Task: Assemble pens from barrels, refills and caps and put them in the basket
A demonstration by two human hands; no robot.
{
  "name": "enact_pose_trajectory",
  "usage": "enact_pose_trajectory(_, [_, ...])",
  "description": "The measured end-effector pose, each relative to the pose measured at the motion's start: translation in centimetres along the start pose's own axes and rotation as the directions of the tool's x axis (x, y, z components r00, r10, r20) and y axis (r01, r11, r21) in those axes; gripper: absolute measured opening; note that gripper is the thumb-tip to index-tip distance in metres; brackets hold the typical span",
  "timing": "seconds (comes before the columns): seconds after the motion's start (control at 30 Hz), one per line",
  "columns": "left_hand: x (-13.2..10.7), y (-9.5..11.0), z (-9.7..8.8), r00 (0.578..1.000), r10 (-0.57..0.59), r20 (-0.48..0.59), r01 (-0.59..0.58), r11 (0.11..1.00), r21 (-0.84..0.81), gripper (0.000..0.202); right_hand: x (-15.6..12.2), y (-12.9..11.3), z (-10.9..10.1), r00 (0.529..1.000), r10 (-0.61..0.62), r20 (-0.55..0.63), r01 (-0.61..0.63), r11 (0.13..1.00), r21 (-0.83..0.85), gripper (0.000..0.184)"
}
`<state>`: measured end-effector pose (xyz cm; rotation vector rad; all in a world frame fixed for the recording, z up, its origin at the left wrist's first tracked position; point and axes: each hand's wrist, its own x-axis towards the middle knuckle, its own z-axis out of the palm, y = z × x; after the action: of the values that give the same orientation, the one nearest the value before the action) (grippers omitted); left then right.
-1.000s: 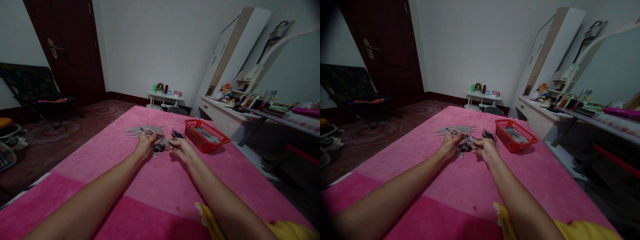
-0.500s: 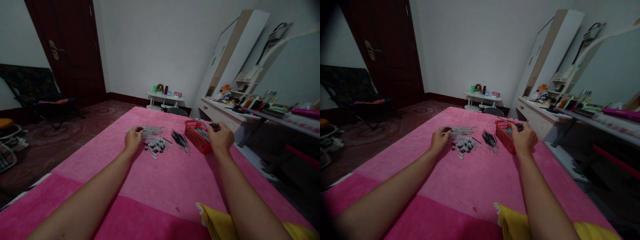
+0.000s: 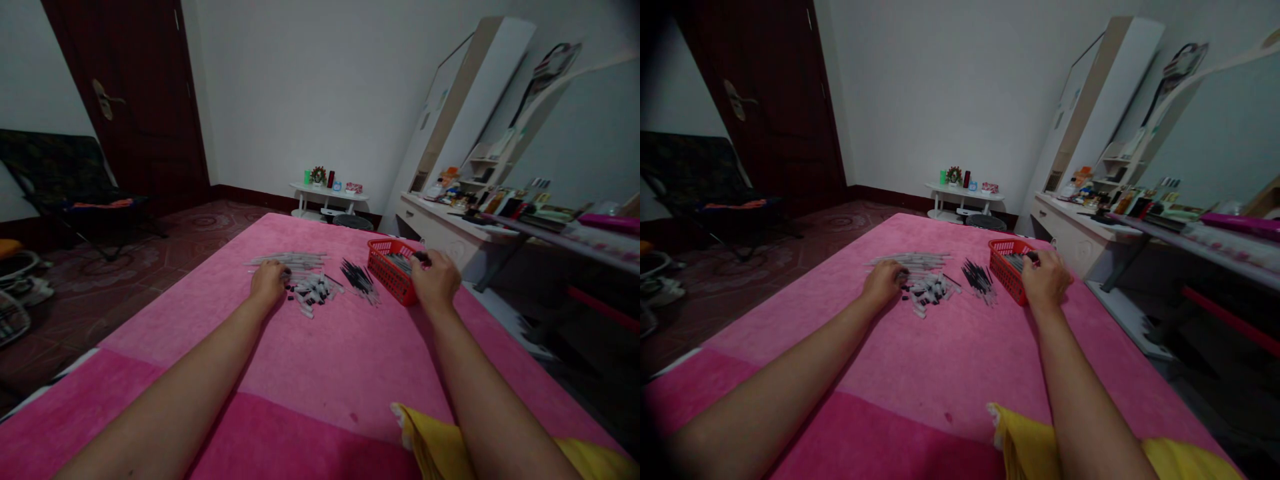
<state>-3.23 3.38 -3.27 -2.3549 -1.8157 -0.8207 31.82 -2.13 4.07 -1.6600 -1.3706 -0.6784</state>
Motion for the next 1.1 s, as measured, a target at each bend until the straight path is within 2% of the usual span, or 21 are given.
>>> enact_pose_trajectory(0.1, [-0.2, 0.2, -0.3, 1.0, 0.003, 0.0, -0.003, 0.999, 0.037, 0.019, -1.4, -3.1, 0.7, 0.969, -0.181, 0.169, 0.146, 0.969, 0.2, 0.019])
enact_pose_trajectory(0.17, [-0.2, 0.3, -0.3, 1.0, 0.018, -0.018, -0.017, 0.999, 0.04, 0.017, -2.8, -5.0, 1.2, 0.9, -0.271, 0.342, 0.194, 0.951, 0.241, 0.018])
enact_pose_trajectory(0.27, [-0.2, 0.3, -0.2, 0.999, 0.036, -0.035, -0.036, 0.999, 0.012, 0.016, -4.9, -7.0, 1.9, 0.775, -0.359, 0.52, 0.244, 0.929, 0.278, 0.023])
enact_pose_trajectory(0.4, [-0.2, 0.5, -0.3, 1.0, 0.022, -0.018, -0.021, 1.0, 0.014, 0.016, -6.3, -8.3, 2.3, 0.628, -0.514, 0.584, 0.346, 0.857, 0.383, 0.036])
enact_pose_trajectory(0.5, [-0.3, 0.8, -0.4, 1.0, 0.007, -0.015, -0.006, 0.998, 0.064, 0.014, -6.5, -8.6, 2.4, 0.563, -0.563, 0.605, 0.365, 0.826, 0.43, 0.044])
enact_pose_trajectory(0.57, [-0.3, 0.9, -0.5, 1.0, 0.011, -0.026, -0.009, 0.996, 0.086, 0.014, -6.6, -8.6, 2.5, 0.535, -0.558, 0.634, 0.359, 0.83, 0.427, 0.045])
enact_pose_trajectory(0.63, [-0.4, 1.0, -0.6, 0.999, 0.024, -0.035, -0.021, 0.995, 0.1, 0.015, -6.6, -8.5, 2.7, 0.528, -0.538, 0.657, 0.354, 0.842, 0.406, 0.041])
enact_pose_trajectory(0.73, [-0.4, 1.1, -0.7, 0.999, 0.04, -0.031, -0.036, 0.993, 0.112, 0.017, -6.7, -8.4, 2.8, 0.557, -0.5, 0.663, 0.349, 0.865, 0.36, 0.029])
enact_pose_trajectory(0.8, [-0.4, 1.2, -0.8, 0.998, 0.048, -0.03, -0.045, 0.993, 0.107, 0.021, -6.7, -8.3, 2.8, 0.604, -0.455, 0.655, 0.329, 0.89, 0.315, 0.023])
enact_pose_trajectory(0.93, [-0.3, 1.4, -0.8, 0.995, 0.087, -0.049, -0.084, 0.994, 0.072, 0.03, -6.4, -7.9, 2.8, 0.708, -0.312, 0.634, 0.282, 0.947, 0.152, 0.024])
enact_pose_trajectory(1.0, [-0.3, 1.6, -0.7, 0.991, 0.125, -0.054, -0.122, 0.991, 0.048, 0.029, -6.3, -7.7, 2.7, 0.724, -0.248, 0.643, 0.283, 0.958, 0.051, 0.023])
enact_pose_trajectory(1.1, [-0.3, 1.7, -0.4, 0.985, 0.16, -0.057, -0.16, 0.987, 0.01, 0.029, -6.2, -7.4, 2.7, 0.722, -0.177, 0.669, 0.279, 0.959, -0.048, 0.018])
